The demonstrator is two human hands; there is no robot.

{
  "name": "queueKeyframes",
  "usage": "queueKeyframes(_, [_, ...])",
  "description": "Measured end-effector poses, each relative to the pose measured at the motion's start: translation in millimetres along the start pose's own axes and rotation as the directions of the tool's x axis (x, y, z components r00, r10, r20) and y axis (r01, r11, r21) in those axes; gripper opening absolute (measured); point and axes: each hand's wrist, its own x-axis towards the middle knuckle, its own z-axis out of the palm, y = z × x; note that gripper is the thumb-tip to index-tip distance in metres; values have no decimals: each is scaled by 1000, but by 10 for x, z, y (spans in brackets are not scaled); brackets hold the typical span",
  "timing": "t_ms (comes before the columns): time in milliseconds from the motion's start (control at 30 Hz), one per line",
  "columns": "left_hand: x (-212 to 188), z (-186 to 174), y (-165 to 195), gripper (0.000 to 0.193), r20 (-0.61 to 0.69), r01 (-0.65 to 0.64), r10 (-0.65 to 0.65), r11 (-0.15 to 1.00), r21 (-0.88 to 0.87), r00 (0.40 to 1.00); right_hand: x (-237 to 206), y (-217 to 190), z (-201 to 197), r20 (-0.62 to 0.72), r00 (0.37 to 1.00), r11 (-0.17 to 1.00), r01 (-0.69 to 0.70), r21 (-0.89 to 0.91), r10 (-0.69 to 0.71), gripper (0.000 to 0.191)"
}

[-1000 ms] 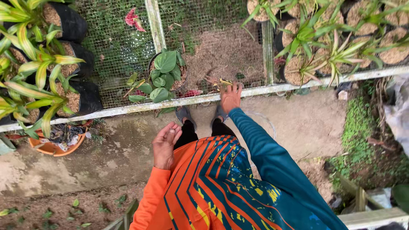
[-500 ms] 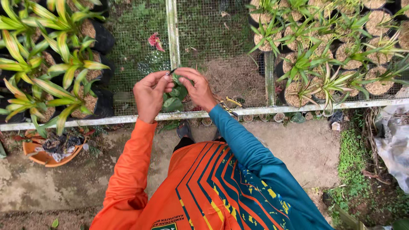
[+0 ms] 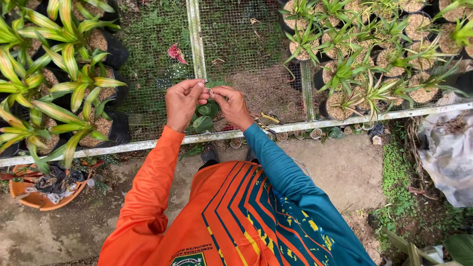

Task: The person uses pliers to cut and bend a metal wire, then attaches it to a wire mesh fence. They continue to secure the wire by hand, ensuring it is fastened to the fence structure.

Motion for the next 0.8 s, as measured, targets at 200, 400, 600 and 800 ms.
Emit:
queueKeyframes(200, [10,15,26,18,8,-105,105,979,174,994,5,1,-16,20,998,997,62,-43,-61,14])
queueKeyframes(400, [-115,85,106,15,56,-385,438,713,586,897,-37,19,-31,-3,996,994,89,-58,-89,16])
queueKeyframes(600, [-131,185,175,13,64,-420,499,646,637,864,-119,21,-38,-135,991,998,1,-65,-9,19])
queueKeyframes(800, [-101,169,200,13,121,-468,541,569,676,832,-67,-9,-175,-23,979,941,188,-280,-203,11])
